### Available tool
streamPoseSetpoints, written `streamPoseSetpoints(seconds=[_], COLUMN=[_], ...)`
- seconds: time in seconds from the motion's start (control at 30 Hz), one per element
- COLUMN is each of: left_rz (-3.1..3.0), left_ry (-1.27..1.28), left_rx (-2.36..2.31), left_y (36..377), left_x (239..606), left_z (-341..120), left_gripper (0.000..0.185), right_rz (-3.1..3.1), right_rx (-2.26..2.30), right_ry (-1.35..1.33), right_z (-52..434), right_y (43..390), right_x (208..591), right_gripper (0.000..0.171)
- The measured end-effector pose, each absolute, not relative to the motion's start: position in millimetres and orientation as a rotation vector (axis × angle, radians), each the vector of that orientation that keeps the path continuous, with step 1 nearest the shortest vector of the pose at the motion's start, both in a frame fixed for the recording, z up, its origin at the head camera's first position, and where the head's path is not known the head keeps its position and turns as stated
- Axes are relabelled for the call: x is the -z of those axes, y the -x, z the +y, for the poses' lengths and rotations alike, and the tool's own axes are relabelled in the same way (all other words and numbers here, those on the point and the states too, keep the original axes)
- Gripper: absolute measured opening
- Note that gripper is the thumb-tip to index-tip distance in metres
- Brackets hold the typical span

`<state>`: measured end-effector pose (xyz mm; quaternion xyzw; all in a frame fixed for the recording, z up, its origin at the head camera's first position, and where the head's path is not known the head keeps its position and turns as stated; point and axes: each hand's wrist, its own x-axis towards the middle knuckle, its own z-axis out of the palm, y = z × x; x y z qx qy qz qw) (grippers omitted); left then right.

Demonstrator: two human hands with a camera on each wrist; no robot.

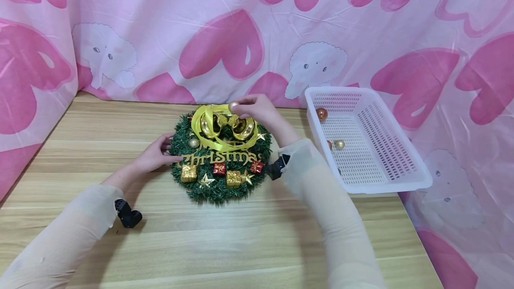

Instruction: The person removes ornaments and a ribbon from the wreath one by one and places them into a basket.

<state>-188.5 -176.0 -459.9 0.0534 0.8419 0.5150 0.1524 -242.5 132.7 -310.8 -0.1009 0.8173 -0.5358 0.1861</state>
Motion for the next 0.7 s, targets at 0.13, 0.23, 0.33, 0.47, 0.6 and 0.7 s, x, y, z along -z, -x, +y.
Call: streamPoseSetpoints(seconds=[0.13, 0.23, 0.33, 0.47, 0.6, 0.7], left_rz=[2.419, 2.42, 2.412, 2.404, 2.414, 2.416], left_ry=[-0.148, -0.153, -0.15, -0.14, -0.137, -0.134], left_rx=[-1.472, -1.472, -1.478, -1.483, -1.474, -1.471], left_y=[188, 189, 189, 188, 188, 187], left_x=[459, 459, 458, 457, 456, 456], left_z=[-176, -176, -177, -178, -181, -183], left_gripper=[0.099, 0.099, 0.1, 0.1, 0.101, 0.101], right_rz=[2.311, 2.352, 2.392, 2.42, 2.47, 2.507], right_rx=[1.502, 1.48, 1.479, 1.496, 1.492, 1.46], right_ry=[0.273, 0.243, 0.2, 0.185, 0.153, 0.077], right_z=[148, 160, 171, 188, 208, 224], right_y=[244, 246, 246, 247, 247, 247], right_x=[305, 300, 295, 289, 284, 280], right_gripper=[0.036, 0.038, 0.039, 0.04, 0.041, 0.045])
